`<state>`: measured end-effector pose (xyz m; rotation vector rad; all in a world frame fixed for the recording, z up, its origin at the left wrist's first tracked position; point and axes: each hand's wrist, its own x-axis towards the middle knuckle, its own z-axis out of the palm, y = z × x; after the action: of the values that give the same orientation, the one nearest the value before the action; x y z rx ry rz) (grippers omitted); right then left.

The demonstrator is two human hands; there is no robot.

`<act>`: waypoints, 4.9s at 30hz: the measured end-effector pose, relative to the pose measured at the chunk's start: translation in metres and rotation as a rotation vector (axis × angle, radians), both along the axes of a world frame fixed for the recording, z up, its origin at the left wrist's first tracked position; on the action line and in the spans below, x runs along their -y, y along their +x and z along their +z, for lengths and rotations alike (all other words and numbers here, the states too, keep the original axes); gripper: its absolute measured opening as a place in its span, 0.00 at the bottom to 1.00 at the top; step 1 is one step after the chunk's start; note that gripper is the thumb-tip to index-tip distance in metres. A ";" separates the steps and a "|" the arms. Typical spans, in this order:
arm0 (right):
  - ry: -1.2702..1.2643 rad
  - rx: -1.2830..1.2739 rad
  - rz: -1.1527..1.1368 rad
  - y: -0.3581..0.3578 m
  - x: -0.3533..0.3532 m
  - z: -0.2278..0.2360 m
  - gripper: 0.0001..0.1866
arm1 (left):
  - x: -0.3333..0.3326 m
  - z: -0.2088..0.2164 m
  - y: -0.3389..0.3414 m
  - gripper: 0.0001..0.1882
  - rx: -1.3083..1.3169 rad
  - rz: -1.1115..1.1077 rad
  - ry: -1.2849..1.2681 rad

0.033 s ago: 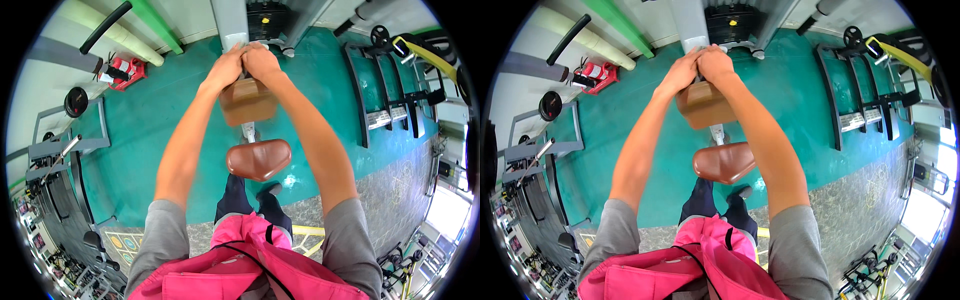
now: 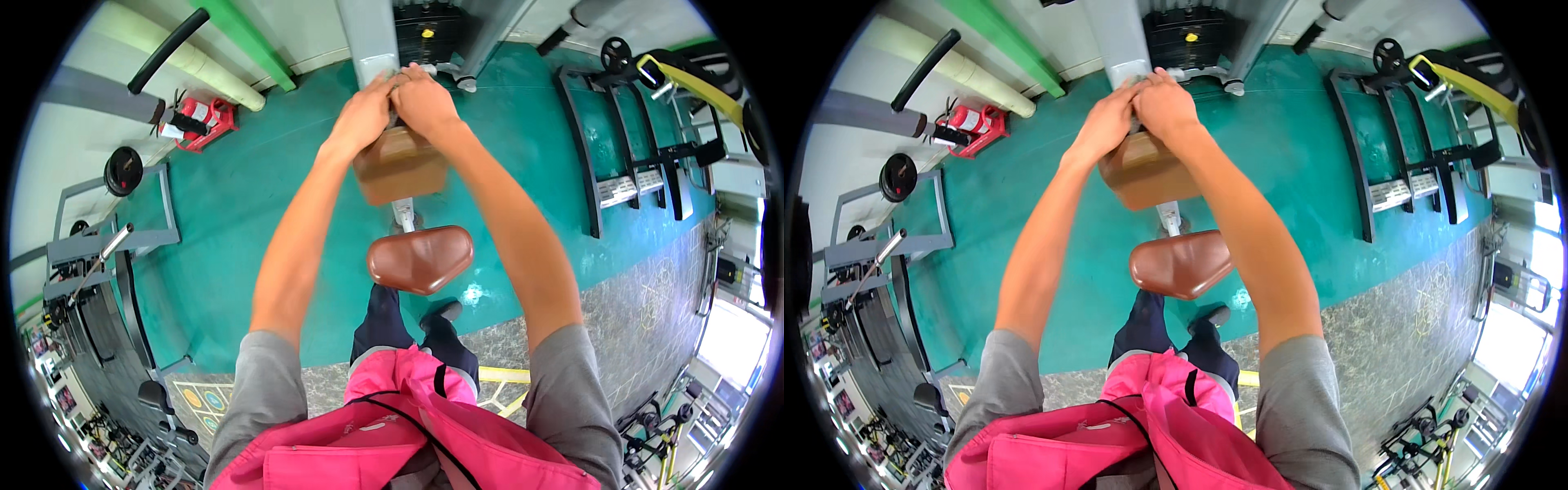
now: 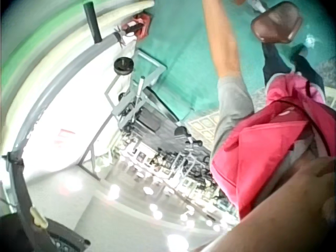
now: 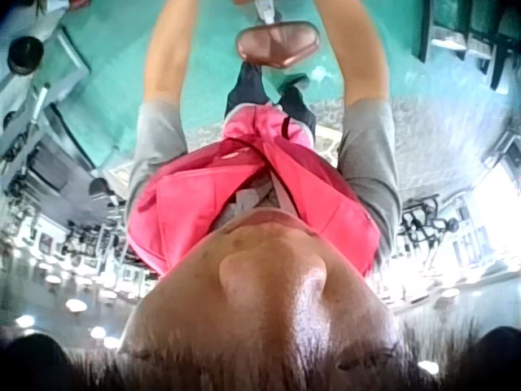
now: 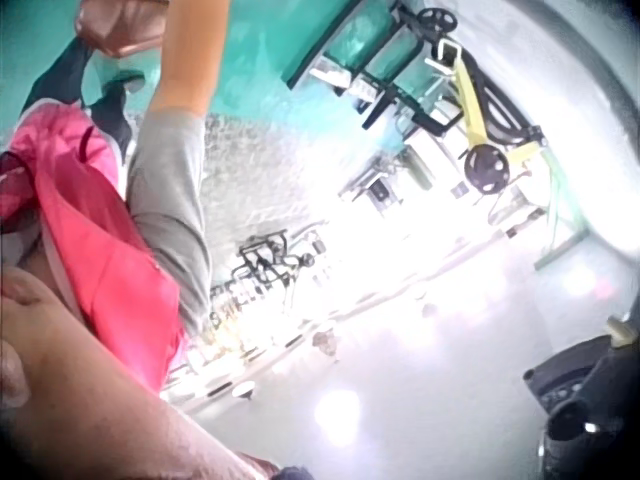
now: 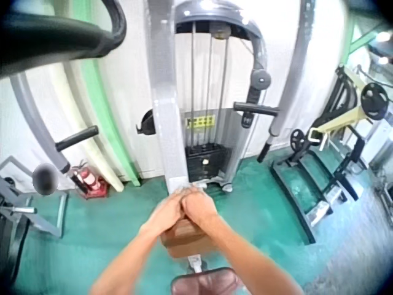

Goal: The person wipes down several pieces of gym weight equipment, including padded benches and metal parts, using a cloth.

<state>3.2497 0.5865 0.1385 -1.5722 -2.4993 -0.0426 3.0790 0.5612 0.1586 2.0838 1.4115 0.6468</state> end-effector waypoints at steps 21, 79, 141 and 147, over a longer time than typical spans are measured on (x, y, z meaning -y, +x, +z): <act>-0.057 -0.796 -0.910 0.484 0.708 0.085 0.23 | 0.552 0.074 0.537 0.33 0.086 -0.863 -0.043; -0.143 -0.173 -0.562 2.036 0.069 -0.347 0.28 | 0.016 -0.379 2.059 0.36 -0.426 -0.089 0.070; -0.465 -0.078 0.032 2.121 0.132 -0.329 0.32 | 0.142 -0.352 2.133 0.31 -0.337 0.205 -0.172; -0.237 -0.256 0.029 2.094 0.026 -0.351 0.29 | 0.031 -0.357 2.127 0.28 -0.268 0.313 -0.012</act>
<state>5.3441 0.5607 -0.2124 -1.5121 -2.3928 0.4452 5.2062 0.5306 -0.1979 2.0146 1.9126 0.4868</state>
